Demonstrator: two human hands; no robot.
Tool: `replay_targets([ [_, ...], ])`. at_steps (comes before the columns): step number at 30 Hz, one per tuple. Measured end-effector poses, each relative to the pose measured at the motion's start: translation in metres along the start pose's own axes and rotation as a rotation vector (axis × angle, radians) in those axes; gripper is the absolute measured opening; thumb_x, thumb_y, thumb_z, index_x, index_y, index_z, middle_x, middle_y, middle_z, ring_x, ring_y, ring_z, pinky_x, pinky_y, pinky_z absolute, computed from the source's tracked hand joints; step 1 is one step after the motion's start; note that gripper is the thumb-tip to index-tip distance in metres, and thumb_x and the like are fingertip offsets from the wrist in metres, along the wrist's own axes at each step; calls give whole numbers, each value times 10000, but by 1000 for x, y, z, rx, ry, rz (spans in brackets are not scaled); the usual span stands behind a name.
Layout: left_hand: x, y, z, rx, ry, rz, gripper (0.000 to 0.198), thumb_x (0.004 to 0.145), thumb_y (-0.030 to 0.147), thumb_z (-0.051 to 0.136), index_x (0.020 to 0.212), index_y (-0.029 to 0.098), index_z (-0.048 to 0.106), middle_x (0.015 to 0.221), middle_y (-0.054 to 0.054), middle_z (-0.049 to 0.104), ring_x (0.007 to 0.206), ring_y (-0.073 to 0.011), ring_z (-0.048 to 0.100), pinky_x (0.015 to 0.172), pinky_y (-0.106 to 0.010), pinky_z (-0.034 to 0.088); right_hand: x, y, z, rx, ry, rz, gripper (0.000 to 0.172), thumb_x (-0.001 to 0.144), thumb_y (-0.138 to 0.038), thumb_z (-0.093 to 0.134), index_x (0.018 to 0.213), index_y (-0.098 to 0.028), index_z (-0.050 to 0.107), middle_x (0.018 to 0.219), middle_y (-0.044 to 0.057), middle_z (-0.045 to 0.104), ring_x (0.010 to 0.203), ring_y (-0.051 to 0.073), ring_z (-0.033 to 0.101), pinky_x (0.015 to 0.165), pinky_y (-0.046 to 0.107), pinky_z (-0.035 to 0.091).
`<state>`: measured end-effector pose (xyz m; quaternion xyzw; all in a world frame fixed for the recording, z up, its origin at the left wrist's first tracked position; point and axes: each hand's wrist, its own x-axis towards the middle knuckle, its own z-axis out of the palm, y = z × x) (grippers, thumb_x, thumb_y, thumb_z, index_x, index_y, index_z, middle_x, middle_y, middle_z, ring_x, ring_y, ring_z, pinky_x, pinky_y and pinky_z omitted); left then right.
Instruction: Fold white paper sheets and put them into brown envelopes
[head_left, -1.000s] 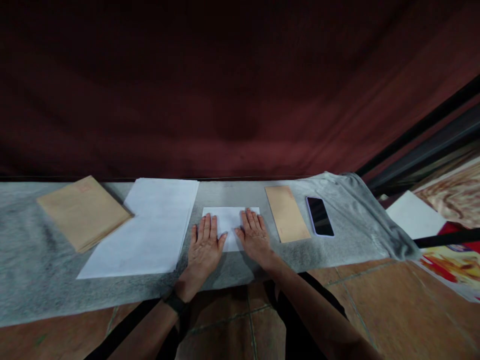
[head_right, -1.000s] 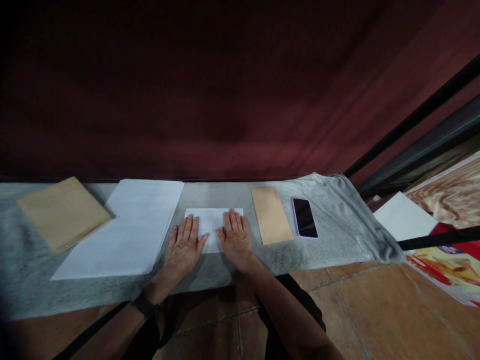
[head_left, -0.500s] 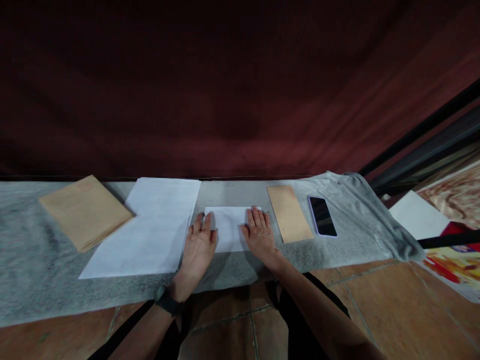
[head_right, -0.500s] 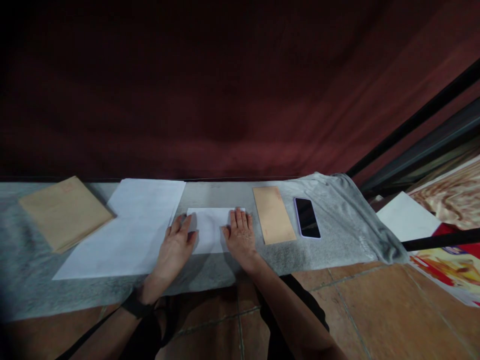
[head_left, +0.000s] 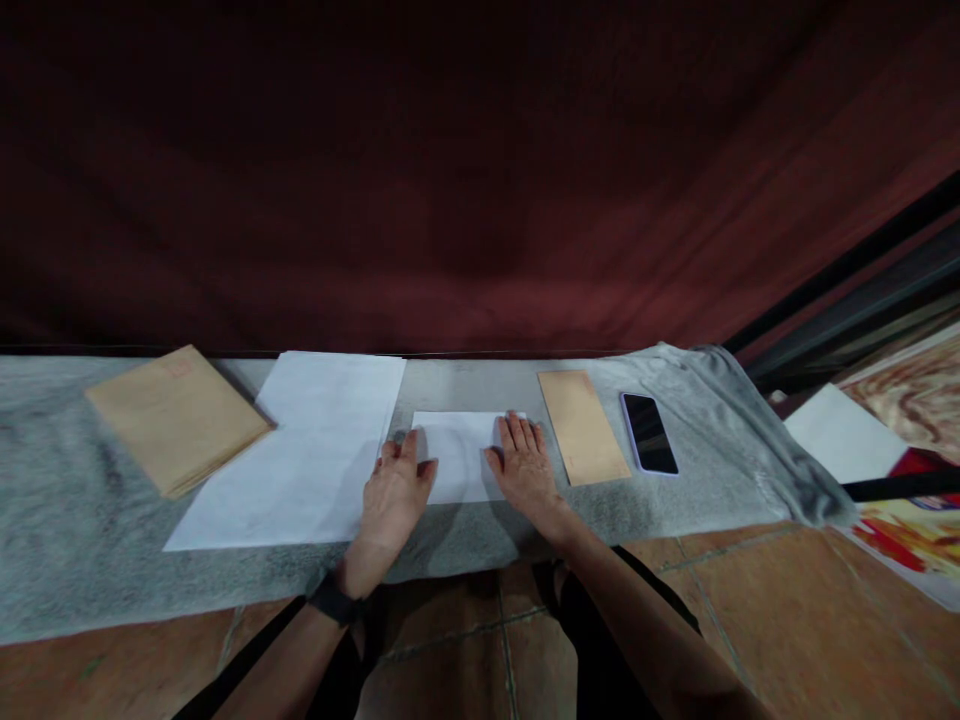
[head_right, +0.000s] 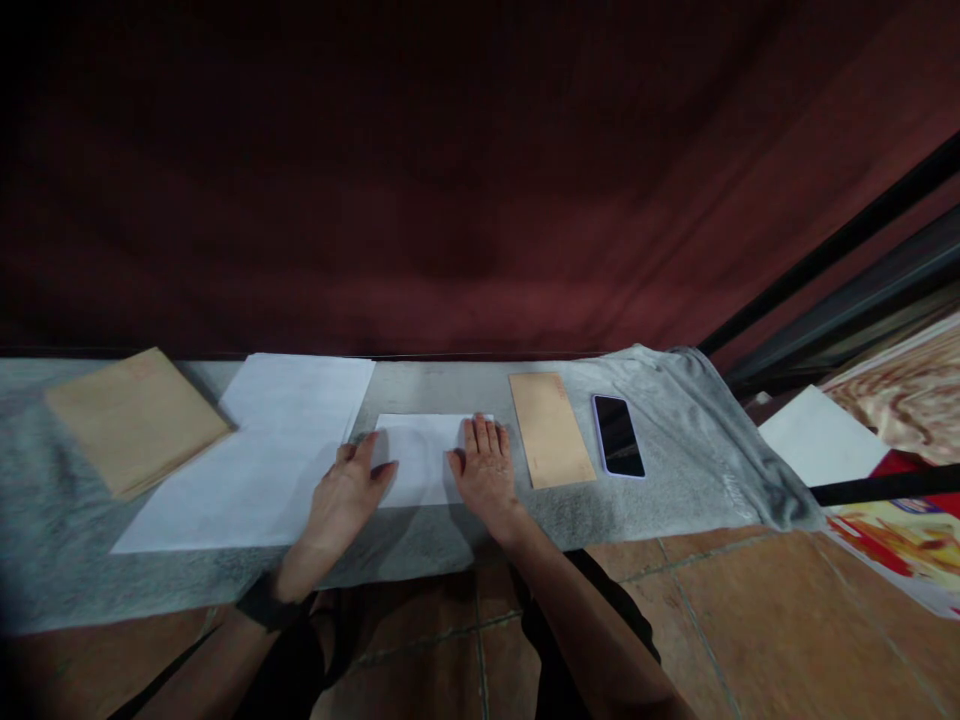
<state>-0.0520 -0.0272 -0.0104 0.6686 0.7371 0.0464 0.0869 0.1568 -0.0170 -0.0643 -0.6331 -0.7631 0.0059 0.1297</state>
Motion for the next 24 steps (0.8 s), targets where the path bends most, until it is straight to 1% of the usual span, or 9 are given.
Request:
replay_targets([
  [3, 1, 1, -7, -17, -55, -53, 544, 1010, 388, 499, 1501, 155, 480, 1245, -186, 673, 1011, -292, 740, 844, -375, 577, 0, 1, -1, 10, -2, -1, 608, 1060, -400, 472, 1559, -54, 434, 1618, 225, 420, 1524, 347, 368, 1241, 557, 259],
  [7, 4, 2, -13, -37, -115, -99, 545, 1004, 366, 503, 1513, 175, 462, 1207, -174, 721, 1003, -299, 751, 842, -385, 571, 0, 0, 1, 5, 12, 5, 587, 1058, -392, 463, 1561, -91, 444, 1619, 204, 428, 1509, 349, 395, 1234, 572, 263],
  [10, 5, 2, -12, -39, -164, -102, 543, 1007, 333, 497, 1523, 173, 447, 1124, -160, 761, 1005, -312, 753, 839, -395, 565, -1, -1, 1, -4, 19, 9, 589, 1060, -398, 466, 1549, -70, 456, 1621, 210, 424, 1504, 353, 400, 1241, 554, 258],
  [12, 3, 1, -10, -15, -152, -82, 526, 1013, 308, 471, 1522, 176, 449, 1090, -152, 768, 965, -306, 757, 825, -398, 566, -1, 0, 1, -4, 22, 9, 592, 1061, -397, 468, 1549, -63, 454, 1624, 210, 420, 1505, 354, 397, 1243, 551, 257],
  [15, 0, -1, -5, 37, -29, 0, 493, 1004, 255, 442, 1482, 150, 504, 1182, -179, 732, 1007, -313, 734, 880, -432, 559, -1, 0, 0, 19, 24, 11, 595, 1060, -395, 469, 1562, -78, 438, 1627, 208, 416, 1515, 354, 381, 1240, 571, 260],
  [18, -4, 2, 7, 46, 182, 136, 481, 1007, 257, 418, 1450, 116, 541, 1399, -224, 618, 1247, -357, 625, 1041, -502, 493, -1, -4, 0, 82, 9, 5, 583, 1075, -381, 411, 1577, -85, 415, 1641, 198, 395, 1536, 338, 351, 1246, 575, 265],
  [19, -6, 5, 13, 21, 227, 193, 490, 1017, 274, 403, 1462, 115, 531, 1470, -223, 568, 1333, -360, 568, 1092, -510, 462, -2, -7, 0, 112, 1, -4, 579, 1084, -378, 376, 1585, -88, 402, 1650, 189, 383, 1545, 324, 338, 1251, 562, 270],
  [21, -9, 11, 28, -59, 244, 328, 519, 1031, 285, 369, 1511, 119, 481, 1584, -198, 471, 1471, -326, 444, 1179, -485, 401, -5, -15, 1, 177, -23, -41, 581, 1101, -381, 302, 1606, -101, 366, 1671, 160, 355, 1562, 280, 312, 1264, 517, 282],
  [24, -17, 21, 54, -105, 187, 501, 606, 989, 164, 342, 1589, 81, 357, 1653, -184, 391, 1573, -287, 282, 1258, -495, 304, -11, -28, 2, 239, -72, -142, 592, 1113, -400, 244, 1631, -122, 313, 1690, 116, 327, 1576, 220, 279, 1288, 453, 268],
])
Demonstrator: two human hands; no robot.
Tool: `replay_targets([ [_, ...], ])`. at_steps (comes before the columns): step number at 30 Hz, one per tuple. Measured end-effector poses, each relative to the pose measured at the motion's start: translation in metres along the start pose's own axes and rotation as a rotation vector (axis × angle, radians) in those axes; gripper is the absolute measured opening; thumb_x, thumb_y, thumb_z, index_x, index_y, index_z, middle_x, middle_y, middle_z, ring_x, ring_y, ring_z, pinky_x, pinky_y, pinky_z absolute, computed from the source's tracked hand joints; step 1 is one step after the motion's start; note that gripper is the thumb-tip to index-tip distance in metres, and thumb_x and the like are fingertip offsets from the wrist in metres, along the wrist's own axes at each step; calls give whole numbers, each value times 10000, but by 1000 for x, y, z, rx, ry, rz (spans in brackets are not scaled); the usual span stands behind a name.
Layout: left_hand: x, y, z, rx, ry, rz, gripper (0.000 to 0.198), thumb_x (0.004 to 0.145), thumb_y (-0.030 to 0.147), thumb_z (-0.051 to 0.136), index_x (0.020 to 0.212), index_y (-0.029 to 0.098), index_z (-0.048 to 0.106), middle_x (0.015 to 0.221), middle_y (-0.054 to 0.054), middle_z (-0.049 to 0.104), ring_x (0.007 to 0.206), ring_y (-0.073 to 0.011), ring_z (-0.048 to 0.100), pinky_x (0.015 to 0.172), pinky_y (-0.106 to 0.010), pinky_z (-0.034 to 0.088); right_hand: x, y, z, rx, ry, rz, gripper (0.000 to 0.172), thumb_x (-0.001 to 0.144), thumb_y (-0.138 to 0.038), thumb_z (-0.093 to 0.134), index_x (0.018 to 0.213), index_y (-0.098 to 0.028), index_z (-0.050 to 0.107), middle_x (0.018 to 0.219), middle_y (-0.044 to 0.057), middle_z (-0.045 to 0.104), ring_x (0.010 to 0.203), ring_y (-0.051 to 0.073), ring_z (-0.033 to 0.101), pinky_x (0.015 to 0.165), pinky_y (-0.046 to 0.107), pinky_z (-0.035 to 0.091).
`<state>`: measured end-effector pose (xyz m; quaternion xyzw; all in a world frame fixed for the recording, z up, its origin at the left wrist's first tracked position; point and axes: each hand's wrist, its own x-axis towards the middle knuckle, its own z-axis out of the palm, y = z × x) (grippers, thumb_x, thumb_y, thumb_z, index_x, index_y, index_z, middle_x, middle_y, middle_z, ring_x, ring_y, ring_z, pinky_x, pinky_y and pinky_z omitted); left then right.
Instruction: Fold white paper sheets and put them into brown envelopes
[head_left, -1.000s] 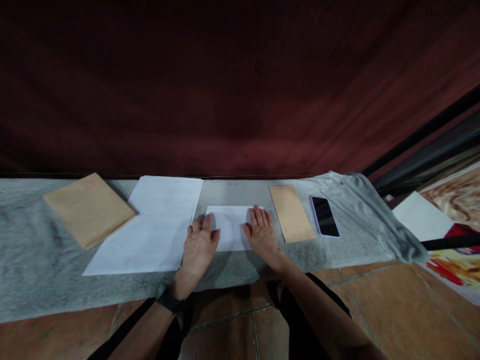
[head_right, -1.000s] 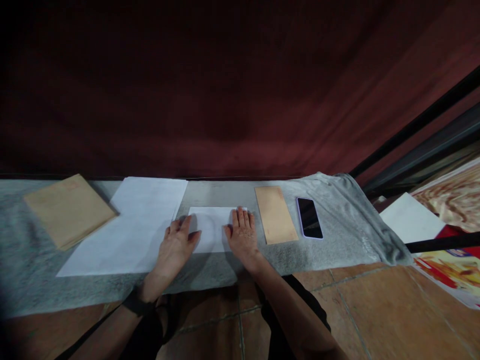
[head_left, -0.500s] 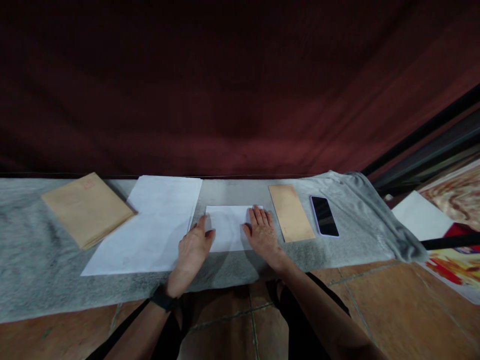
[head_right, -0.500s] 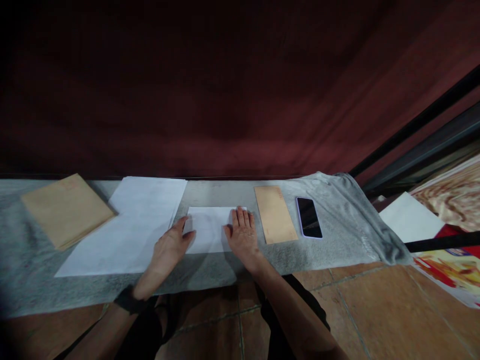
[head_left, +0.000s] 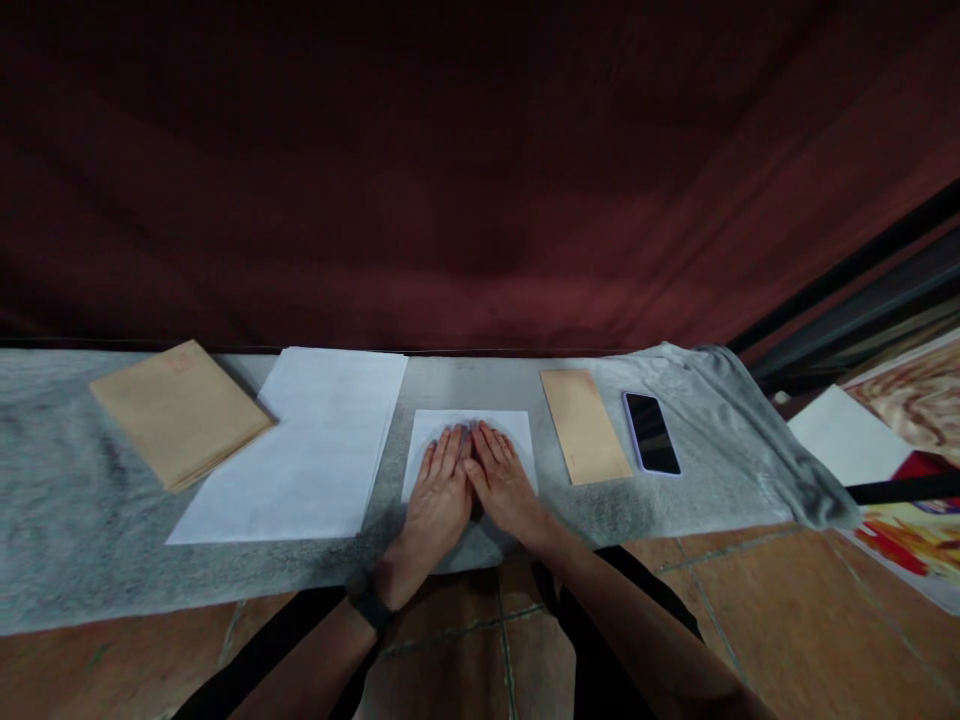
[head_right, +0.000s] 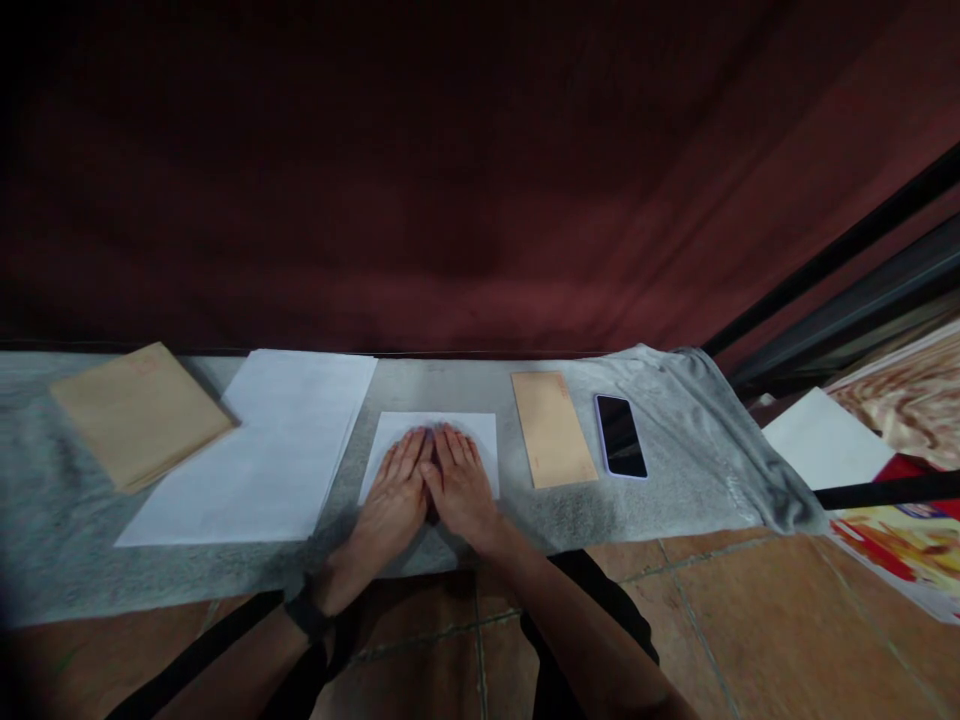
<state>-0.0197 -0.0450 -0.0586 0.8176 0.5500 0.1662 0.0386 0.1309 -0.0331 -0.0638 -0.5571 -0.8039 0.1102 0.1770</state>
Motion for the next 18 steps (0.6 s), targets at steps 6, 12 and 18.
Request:
replay_targets([
  [6, -10, 1, 25, 99, 36, 54, 629, 984, 124, 302, 1608, 45, 300, 1659, -181, 377, 1591, -265, 229, 1287, -499, 256, -6, -1, 4, -55, -12, -24, 611, 1119, -416, 248, 1612, -67, 337, 1685, 141, 321, 1582, 230, 262, 1306, 450, 223],
  [12, -2, -15, 21, 99, 56, -43, 605, 1047, 300, 318, 1593, 38, 342, 1656, -194, 364, 1566, -284, 302, 1276, -490, 289, -8, 15, 5, -152, 70, 5, 624, 1103, -429, 351, 1615, -74, 333, 1685, 159, 307, 1581, 269, 264, 1286, 491, 241],
  [18, 5, -28, 18, 99, 60, -135, 634, 1051, 359, 310, 1571, 2, 369, 1643, -225, 366, 1552, -320, 328, 1273, -517, 283, -6, 21, 7, -206, 110, 102, 625, 1101, -435, 366, 1603, -62, 361, 1660, 186, 353, 1553, 304, 327, 1268, 508, 248],
])
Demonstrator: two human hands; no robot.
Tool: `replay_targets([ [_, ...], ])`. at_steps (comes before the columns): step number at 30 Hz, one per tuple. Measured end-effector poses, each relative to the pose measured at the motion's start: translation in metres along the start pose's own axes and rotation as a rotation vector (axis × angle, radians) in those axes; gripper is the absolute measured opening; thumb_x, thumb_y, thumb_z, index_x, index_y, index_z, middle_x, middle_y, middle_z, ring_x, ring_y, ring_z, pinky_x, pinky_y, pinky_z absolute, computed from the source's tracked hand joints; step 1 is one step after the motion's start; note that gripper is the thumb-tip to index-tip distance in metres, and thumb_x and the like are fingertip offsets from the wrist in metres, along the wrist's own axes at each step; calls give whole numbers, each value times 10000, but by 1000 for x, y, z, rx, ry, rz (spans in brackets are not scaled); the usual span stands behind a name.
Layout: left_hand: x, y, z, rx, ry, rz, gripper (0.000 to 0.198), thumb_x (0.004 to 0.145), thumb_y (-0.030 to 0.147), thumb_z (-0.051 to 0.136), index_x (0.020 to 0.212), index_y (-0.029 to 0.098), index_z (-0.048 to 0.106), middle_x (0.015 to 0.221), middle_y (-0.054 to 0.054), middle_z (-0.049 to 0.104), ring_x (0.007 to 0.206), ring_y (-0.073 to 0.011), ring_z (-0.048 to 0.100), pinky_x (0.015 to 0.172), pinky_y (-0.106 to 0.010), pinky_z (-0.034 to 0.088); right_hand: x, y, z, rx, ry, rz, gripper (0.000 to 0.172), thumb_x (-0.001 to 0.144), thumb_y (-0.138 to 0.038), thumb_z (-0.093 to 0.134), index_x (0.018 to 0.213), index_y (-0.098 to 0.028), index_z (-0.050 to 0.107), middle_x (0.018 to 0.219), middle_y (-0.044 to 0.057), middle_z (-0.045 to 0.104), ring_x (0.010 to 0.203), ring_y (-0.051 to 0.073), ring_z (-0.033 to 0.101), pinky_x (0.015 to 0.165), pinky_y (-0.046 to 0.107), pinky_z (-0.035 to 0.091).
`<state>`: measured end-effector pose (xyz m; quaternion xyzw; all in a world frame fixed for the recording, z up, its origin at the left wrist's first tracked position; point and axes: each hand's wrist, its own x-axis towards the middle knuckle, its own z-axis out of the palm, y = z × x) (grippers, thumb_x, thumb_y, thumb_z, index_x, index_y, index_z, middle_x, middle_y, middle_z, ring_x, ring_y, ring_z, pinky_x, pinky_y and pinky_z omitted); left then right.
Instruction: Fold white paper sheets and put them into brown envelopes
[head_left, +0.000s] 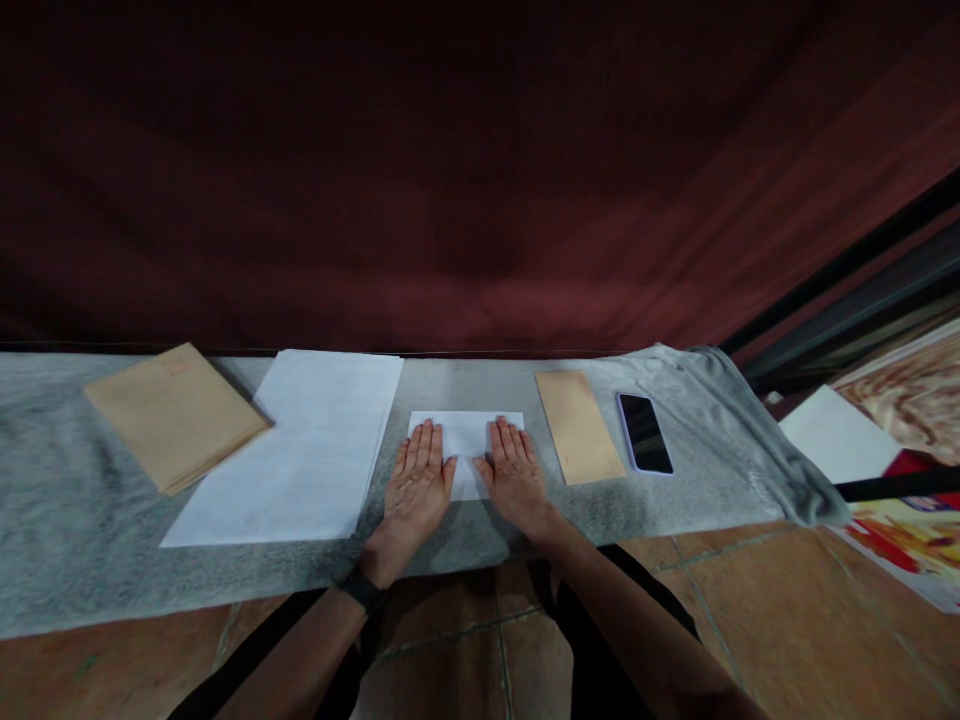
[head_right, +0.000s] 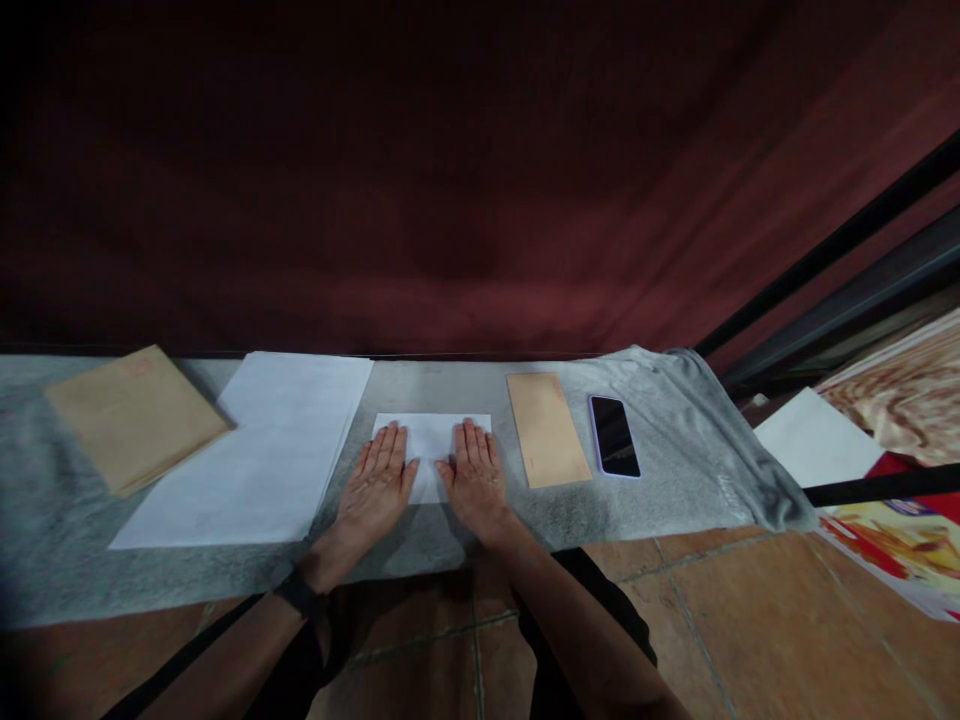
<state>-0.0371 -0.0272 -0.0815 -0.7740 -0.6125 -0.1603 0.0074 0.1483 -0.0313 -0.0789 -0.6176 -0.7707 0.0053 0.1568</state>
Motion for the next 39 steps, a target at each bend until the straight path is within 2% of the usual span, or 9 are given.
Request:
replay_targets([
  [5, 7, -2, -4, 15, 27, -63, 637, 1045, 357, 314, 1552, -21, 391, 1631, -252, 376, 1550, -342, 329, 1280, -558, 240, 4, 0, -2, -19, -13, 56, 653, 1100, -437, 373, 1577, 8, 376, 1652, 234, 340, 1550, 334, 325, 1272, 522, 228],
  [8, 12, 6, -9, 13, 25, -30, 609, 1046, 335, 321, 1563, 22, 395, 1645, -226, 374, 1561, -328, 308, 1285, -547, 234, 10, -5, -8, 24, -36, 63, 638, 1106, -433, 335, 1576, -4, 387, 1653, 220, 350, 1561, 326, 305, 1276, 518, 222],
  [12, 16, 21, -8, -18, -45, 66, 582, 1029, 234, 311, 1591, 95, 374, 1675, -154, 356, 1579, -283, 271, 1284, -506, 267, 20, -19, -11, 119, -89, 16, 604, 1116, -413, 258, 1596, -68, 379, 1677, 151, 336, 1577, 270, 275, 1292, 472, 209],
  [17, 23, 28, 1, 6, -135, 50, 602, 986, 135, 306, 1577, 57, 387, 1661, -164, 379, 1574, -276, 277, 1288, -479, 268, 28, -29, -5, 160, -131, 26, 581, 1118, -391, 249, 1583, -82, 413, 1669, 140, 359, 1573, 244, 285, 1299, 458, 189],
  [23, 27, 25, 0, 19, -136, 59, 599, 997, 156, 302, 1584, 60, 377, 1669, -173, 357, 1577, -277, 274, 1293, -493, 241, 27, -24, -2, 110, -79, 10, 557, 1115, -387, 309, 1567, -92, 445, 1663, 140, 370, 1560, 262, 315, 1292, 462, 199],
  [31, 28, 13, -2, 22, -70, 19, 593, 1042, 297, 301, 1569, 43, 396, 1655, -190, 369, 1563, -291, 309, 1285, -498, 250, 20, -12, 3, 55, 3, 12, 582, 1099, -402, 408, 1578, -71, 413, 1645, 178, 391, 1539, 295, 354, 1266, 488, 251],
  [39, 28, 13, 1, -4, -14, -1, 612, 1047, 355, 302, 1570, 50, 392, 1634, -207, 395, 1552, -296, 336, 1274, -526, 261, 19, -1, 4, 14, 2, 79, 633, 1086, -436, 407, 1593, -58, 376, 1646, 209, 372, 1549, 319, 330, 1255, 529, 264],
])
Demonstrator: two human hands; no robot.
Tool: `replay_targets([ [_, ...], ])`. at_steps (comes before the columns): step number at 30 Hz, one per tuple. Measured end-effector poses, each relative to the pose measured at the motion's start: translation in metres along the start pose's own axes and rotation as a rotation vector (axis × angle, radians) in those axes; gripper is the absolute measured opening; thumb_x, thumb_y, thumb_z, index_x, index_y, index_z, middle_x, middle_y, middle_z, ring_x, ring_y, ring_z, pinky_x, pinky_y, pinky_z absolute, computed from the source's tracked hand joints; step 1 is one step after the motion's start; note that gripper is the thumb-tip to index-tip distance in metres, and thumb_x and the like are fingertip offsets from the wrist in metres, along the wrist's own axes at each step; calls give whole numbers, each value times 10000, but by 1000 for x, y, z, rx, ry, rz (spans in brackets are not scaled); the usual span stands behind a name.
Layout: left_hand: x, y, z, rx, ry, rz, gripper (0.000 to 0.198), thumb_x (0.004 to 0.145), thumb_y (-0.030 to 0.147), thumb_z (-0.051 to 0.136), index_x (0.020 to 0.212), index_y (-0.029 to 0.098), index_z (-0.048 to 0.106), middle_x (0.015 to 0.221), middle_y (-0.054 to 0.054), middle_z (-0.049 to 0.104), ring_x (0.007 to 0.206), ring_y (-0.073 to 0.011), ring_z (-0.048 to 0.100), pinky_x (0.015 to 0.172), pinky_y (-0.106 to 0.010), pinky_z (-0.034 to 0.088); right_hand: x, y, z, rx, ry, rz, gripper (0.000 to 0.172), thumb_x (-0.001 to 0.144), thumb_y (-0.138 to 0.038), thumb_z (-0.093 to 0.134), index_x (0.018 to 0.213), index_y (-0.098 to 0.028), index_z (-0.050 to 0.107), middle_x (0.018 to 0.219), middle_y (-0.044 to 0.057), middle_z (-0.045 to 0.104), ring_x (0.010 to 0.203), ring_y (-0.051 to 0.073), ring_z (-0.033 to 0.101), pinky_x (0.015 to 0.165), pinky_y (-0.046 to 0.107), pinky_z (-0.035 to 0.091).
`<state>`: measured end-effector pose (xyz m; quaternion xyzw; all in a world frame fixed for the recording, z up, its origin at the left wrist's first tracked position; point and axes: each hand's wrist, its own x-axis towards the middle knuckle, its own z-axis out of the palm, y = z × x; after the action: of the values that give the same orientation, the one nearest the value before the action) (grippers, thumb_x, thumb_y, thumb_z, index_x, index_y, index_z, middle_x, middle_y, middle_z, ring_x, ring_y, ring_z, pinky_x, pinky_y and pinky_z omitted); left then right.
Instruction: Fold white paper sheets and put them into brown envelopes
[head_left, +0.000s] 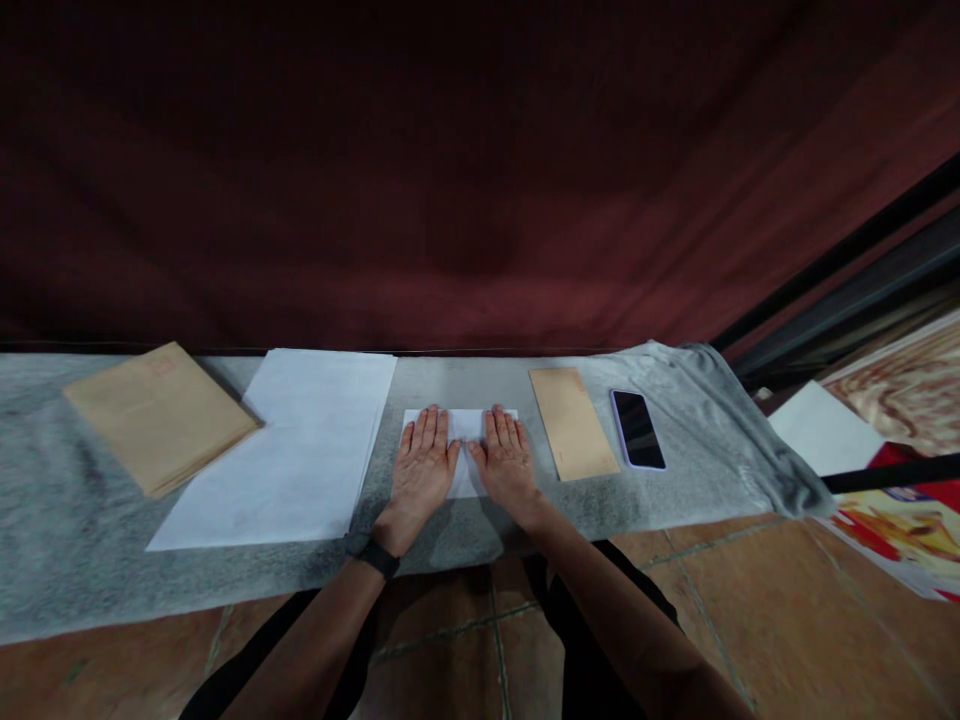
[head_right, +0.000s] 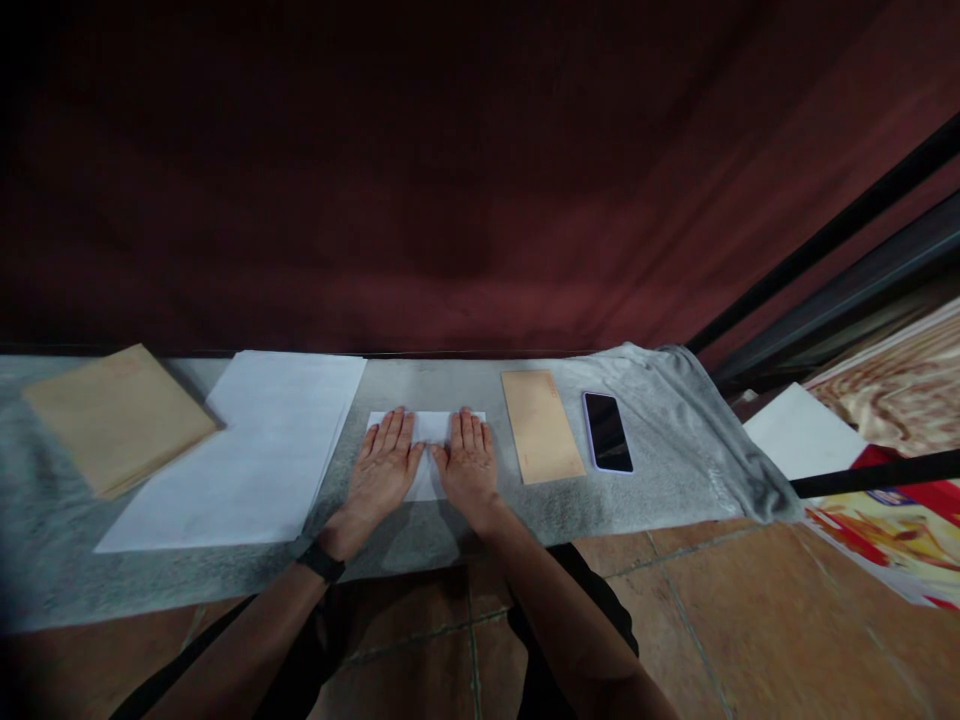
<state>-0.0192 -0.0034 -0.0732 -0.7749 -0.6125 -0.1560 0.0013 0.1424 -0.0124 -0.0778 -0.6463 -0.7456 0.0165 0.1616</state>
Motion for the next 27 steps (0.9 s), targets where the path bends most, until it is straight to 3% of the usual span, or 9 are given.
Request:
replay_targets([
  [9, -2, 8, -8, 0, -16, 17, 566, 1044, 328, 352, 1526, 50, 456, 1627, -220, 411, 1541, -312, 357, 1273, -512, 273, -1, 3, 4, -30, 24, -6, 656, 1085, -442, 412, 1588, -25, 367, 1642, 230, 370, 1548, 335, 321, 1252, 538, 249],
  [15, -9, 15, -11, -76, -33, 88, 530, 1022, 221, 360, 1512, 46, 463, 1615, -220, 434, 1573, -290, 283, 1300, -531, 185, -1, 5, 4, -61, 35, -24, 639, 1087, -425, 409, 1566, -2, 397, 1628, 251, 388, 1533, 346, 345, 1240, 542, 261],
  [22, -19, 17, -12, -88, -73, 142, 532, 1040, 225, 313, 1515, 39, 465, 1598, -209, 463, 1548, -290, 339, 1294, -521, 231, -4, 6, 3, -81, 36, -27, 626, 1091, -413, 381, 1567, -8, 396, 1631, 257, 380, 1535, 350, 336, 1232, 546, 258],
  [27, -23, 21, -15, -130, -79, 184, 551, 1016, 156, 281, 1526, 46, 458, 1633, -193, 411, 1581, -270, 246, 1314, -507, 177, -8, 6, -2, -85, 13, 5, 590, 1088, -366, 364, 1566, -22, 406, 1628, 253, 388, 1537, 335, 337, 1238, 568, 236],
])
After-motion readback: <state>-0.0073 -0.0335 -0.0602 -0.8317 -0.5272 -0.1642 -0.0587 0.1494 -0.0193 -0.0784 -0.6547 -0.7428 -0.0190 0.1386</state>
